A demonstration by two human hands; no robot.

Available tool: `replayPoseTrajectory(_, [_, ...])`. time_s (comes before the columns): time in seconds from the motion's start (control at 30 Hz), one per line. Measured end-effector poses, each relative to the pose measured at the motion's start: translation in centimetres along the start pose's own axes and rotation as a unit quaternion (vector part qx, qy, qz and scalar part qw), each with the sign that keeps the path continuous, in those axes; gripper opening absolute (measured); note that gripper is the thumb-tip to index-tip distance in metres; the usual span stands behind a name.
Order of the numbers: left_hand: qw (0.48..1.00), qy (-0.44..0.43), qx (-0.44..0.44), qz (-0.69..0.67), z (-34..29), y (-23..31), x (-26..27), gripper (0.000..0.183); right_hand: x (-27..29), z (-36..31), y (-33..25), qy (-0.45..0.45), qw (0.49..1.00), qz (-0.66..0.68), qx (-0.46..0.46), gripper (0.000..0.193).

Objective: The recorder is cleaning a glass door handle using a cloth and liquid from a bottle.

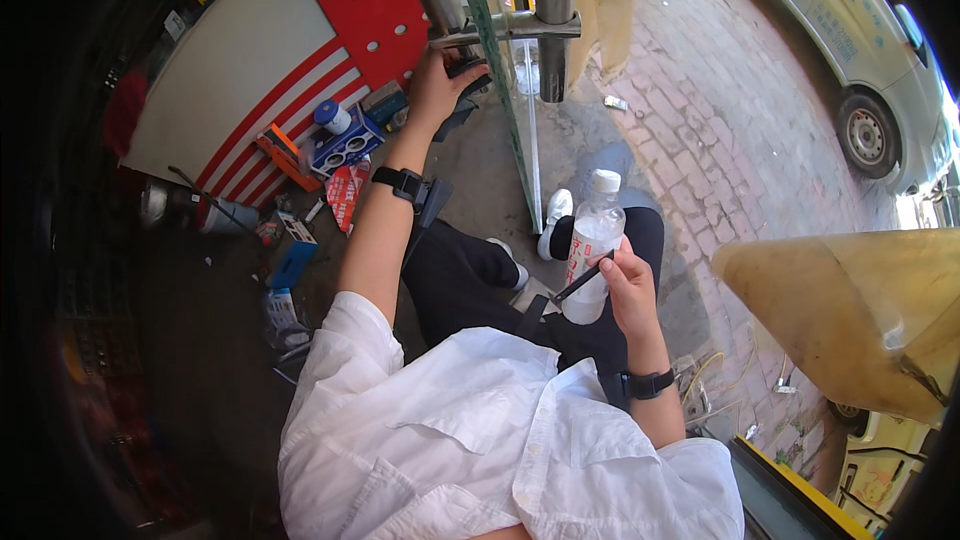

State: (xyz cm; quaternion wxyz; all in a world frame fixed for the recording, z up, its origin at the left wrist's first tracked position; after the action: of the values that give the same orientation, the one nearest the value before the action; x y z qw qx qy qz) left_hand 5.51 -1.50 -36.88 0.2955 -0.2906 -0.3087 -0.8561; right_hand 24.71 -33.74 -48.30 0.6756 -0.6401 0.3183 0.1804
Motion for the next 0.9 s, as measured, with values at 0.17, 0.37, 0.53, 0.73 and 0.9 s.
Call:
replayPoseTrajectory(0.17, [0.998, 0.049, -0.029, 0.025, -0.9, -0.2, -0.8, 0.052, -0.7, 0.3, -0.5, -0.001, 1.0, -0.025, 0.007, 0.019])
replayPoseTrajectory(0.37, [0.996, 0.007, -0.028, 0.084, 1.4, -0.3, 1.1, 0.054, -0.5, -0.1, -1.3, 0.001, 0.999, -0.032, 0.033, 0.02])
replayPoseTrajectory(0.53, [0.999, -0.003, -0.045, -0.028, 3.0, -1.5, 1.9, 0.059, 0.6, -0.7, -0.6, 0.007, 0.998, -0.056, -0.002, 0.017])
replayPoseTrajectory(0.73, [0.992, -0.007, -0.008, -0.13, 1.3, -5.0, -2.7, 0.065, -0.2, -0.1, -1.2, -0.002, 0.998, -0.065, 0.026, 0.019])
replayPoseTrajectory(0.9, [0.993, -0.032, -0.017, -0.115, 2.2, -4.0, -1.5, 0.07, 0.2, -0.2, -0.9, 0.01, 0.999, -0.052, 0.014, 0.019])
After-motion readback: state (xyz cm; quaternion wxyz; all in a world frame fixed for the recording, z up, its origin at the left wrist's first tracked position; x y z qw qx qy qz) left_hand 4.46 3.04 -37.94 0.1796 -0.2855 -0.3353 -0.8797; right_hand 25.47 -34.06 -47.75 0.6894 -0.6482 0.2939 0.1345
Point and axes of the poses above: each hand's wrist, its own z-axis towards the middle knuckle, its own x-axis out of the back of the hand, y = z × x, the point moved 9 cm from there along z, towards the middle knuckle, and after that the axes turned 15 degrees about z, right-handed, at the moved point
